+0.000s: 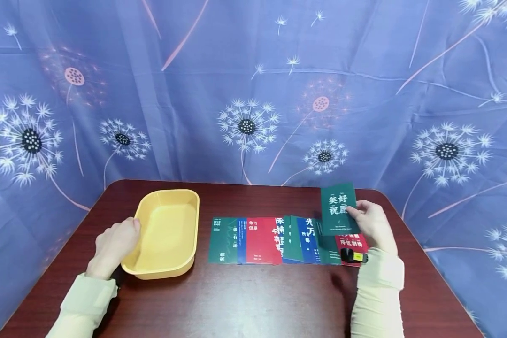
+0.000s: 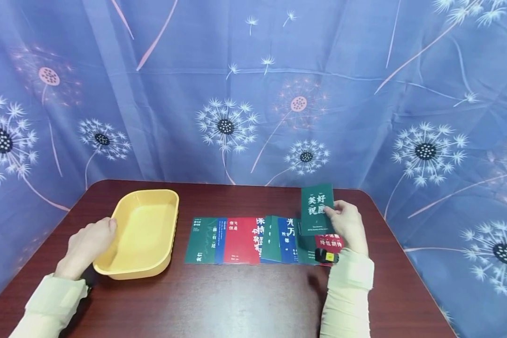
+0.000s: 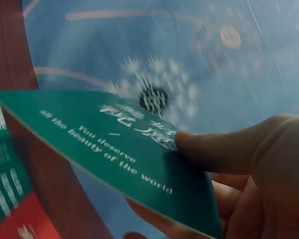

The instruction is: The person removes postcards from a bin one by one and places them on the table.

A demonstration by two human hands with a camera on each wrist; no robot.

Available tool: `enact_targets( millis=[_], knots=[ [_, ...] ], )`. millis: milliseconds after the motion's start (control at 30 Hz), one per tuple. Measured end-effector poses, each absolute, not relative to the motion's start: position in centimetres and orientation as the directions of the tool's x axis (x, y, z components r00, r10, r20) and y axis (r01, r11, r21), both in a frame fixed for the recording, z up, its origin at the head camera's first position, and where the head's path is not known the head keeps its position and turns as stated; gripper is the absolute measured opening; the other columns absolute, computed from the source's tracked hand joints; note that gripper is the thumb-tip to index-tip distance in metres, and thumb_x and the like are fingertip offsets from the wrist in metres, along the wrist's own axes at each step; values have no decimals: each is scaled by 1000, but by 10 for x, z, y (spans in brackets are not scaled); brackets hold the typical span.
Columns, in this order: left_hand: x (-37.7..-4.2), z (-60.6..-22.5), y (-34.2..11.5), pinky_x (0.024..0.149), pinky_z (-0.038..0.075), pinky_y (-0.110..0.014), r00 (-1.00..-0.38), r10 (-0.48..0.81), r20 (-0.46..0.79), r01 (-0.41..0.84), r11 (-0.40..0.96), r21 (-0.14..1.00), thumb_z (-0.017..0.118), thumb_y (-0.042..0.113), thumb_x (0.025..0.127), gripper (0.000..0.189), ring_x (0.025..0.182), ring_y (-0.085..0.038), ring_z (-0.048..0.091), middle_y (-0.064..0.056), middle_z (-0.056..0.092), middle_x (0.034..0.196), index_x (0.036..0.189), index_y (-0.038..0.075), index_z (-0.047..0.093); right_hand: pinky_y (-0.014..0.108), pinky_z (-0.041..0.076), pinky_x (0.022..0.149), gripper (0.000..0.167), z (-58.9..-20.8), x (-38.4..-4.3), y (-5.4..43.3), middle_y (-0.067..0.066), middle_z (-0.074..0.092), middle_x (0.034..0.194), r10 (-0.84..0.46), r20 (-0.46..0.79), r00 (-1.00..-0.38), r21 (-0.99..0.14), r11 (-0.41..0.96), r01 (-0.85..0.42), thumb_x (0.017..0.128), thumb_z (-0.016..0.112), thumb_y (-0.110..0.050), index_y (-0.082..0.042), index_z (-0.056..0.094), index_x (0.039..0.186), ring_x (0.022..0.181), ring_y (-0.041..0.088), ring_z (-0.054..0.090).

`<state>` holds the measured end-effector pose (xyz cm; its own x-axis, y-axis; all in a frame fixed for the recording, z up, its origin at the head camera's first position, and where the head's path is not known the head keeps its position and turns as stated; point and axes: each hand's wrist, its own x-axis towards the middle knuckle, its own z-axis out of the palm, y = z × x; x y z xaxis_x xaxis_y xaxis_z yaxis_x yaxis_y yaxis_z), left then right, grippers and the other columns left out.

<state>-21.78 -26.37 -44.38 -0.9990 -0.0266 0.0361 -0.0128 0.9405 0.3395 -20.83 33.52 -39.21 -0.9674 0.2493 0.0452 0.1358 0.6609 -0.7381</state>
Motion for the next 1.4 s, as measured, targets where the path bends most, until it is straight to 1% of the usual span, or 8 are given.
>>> enact_targets(
  millis=[267,400,500,633,800,1067,1300,1400],
  knots=[
    [-217,-443,-268,57,42,-61,-999,-35,19,-27,941,339,20,32,106,54,77,-54,57,-35,60,89,95,-5,58,27,51,55,41,-405,-193,377,2,64,73,313,-21,-949,-763,608,217,100,54,-21,14,55,120,58,9,61],
    [-217,-444,-268,58,42,-61,-999,-38,14,-31,939,343,20,32,106,54,78,-54,57,-35,60,90,97,-5,58,27,49,55,45,-413,-184,394,-1,62,69,330,-48,-943,-744,618,254,100,52,-23,16,52,122,57,10,59],
    [-217,-446,-268,57,42,-60,-999,-36,18,-28,938,345,21,32,106,53,77,-54,57,-34,60,89,96,-5,58,27,50,56,47,-420,-177,405,-1,61,69,331,-105,-938,-757,584,292,100,51,-22,18,48,126,58,11,59],
    [-218,-447,-268,56,42,-60,-999,-30,36,-16,939,343,21,31,106,52,75,-53,58,-35,60,88,94,-4,58,29,53,57,50,-428,-171,414,-1,61,71,318,-203,-926,-805,484,342,100,52,-20,19,41,130,59,11,62],
    [-218,-447,-268,56,42,-59,-999,-30,29,-19,939,342,21,32,106,53,75,-53,58,-34,60,87,94,-4,58,31,53,58,49,-433,-172,415,0,62,71,276,-278,-920,-807,452,380,99,53,-20,18,40,128,62,12,62],
    [-218,-446,-267,55,42,-58,-999,-28,29,-16,940,340,21,32,106,53,73,-51,58,-33,60,86,94,-4,58,31,52,55,44,-441,-176,414,0,61,68,282,-274,-919,-792,477,382,97,56,-17,18,44,120,60,12,61],
    [-218,-445,-266,56,42,-59,-999,-27,29,-15,941,339,21,32,106,53,74,-51,58,-33,60,86,94,-4,58,28,53,57,44,-446,-178,414,2,59,71,288,-282,-915,-818,427,386,96,56,-12,21,41,121,60,11,60],
    [-218,-446,-266,56,42,-59,-999,-31,29,-19,940,340,21,32,106,53,73,-51,58,-32,60,85,93,-4,58,28,51,57,46,-444,-176,416,1,56,69,284,-283,-916,-810,441,387,96,56,-15,21,42,121,60,10,57]
  ],
)
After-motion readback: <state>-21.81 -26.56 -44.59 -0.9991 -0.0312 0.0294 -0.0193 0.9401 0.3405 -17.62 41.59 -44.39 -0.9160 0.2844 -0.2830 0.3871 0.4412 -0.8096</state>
